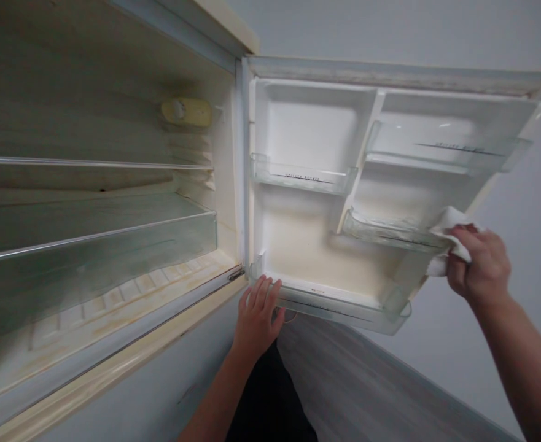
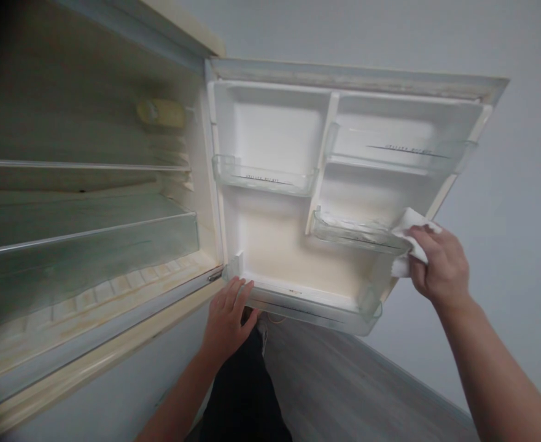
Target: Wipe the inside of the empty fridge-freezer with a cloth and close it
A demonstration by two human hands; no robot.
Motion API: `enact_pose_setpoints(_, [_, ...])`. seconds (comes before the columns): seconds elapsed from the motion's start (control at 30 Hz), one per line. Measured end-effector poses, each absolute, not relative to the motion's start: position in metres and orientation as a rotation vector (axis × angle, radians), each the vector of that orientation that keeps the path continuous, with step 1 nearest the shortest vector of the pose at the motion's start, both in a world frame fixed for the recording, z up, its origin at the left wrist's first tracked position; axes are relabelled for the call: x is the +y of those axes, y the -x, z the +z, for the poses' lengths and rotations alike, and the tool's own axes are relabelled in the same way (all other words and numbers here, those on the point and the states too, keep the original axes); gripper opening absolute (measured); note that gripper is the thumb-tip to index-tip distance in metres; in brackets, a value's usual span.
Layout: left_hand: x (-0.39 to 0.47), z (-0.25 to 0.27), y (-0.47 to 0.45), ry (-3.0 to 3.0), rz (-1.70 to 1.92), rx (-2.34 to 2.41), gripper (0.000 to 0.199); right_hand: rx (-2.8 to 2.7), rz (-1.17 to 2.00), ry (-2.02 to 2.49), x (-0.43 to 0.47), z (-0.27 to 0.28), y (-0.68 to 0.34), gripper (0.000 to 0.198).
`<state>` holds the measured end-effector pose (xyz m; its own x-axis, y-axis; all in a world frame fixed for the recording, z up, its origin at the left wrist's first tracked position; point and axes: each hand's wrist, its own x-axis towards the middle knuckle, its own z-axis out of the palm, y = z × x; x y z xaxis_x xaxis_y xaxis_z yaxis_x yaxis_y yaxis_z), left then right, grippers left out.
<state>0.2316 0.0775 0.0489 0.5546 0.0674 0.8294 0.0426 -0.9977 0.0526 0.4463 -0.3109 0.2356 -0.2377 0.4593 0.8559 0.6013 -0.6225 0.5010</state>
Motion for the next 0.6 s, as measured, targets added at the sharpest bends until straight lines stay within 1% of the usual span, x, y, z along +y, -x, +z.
enact_pose_setpoints(0.07, [0.077,0.049,-0.231,-2.75,1.473,0.101,0.058,-1.223,-1.931,1.812,-0.295,0.235,-0.442,0.06])
enact_pose_setpoints(0.17, [0.077,0.049,-0.231,-2.756,1.472,0.103,0.058,-1.217,-1.908,1.748,-0.265,0.246,-0.418,0.047])
enact_pose_setpoints(0.27, [0.077,0.048,-0.231,-2.751,1.471,0.104,0.057,-1.236,-1.857,1.959,-0.245,0.263,-0.391,0.033])
enact_pose_setpoints(0.33, [0.077,0.047,-0.231,-2.748,1.467,0.111,0.057,-1.169,-1.742,2.174,-0.238,0.274,-0.378,0.028])
enact_pose_setpoints(0.47, [0.078,0.047,-0.231,-2.756,1.464,0.115,0.059,-0.923,-1.572,2.379,-0.223,0.298,-0.368,0.028])
enact_pose_setpoints(0.6, [0.08,0.048,-0.232,-2.762,1.485,0.088,0.058,-0.818,-1.549,2.317,-0.192,0.321,-0.364,0.036])
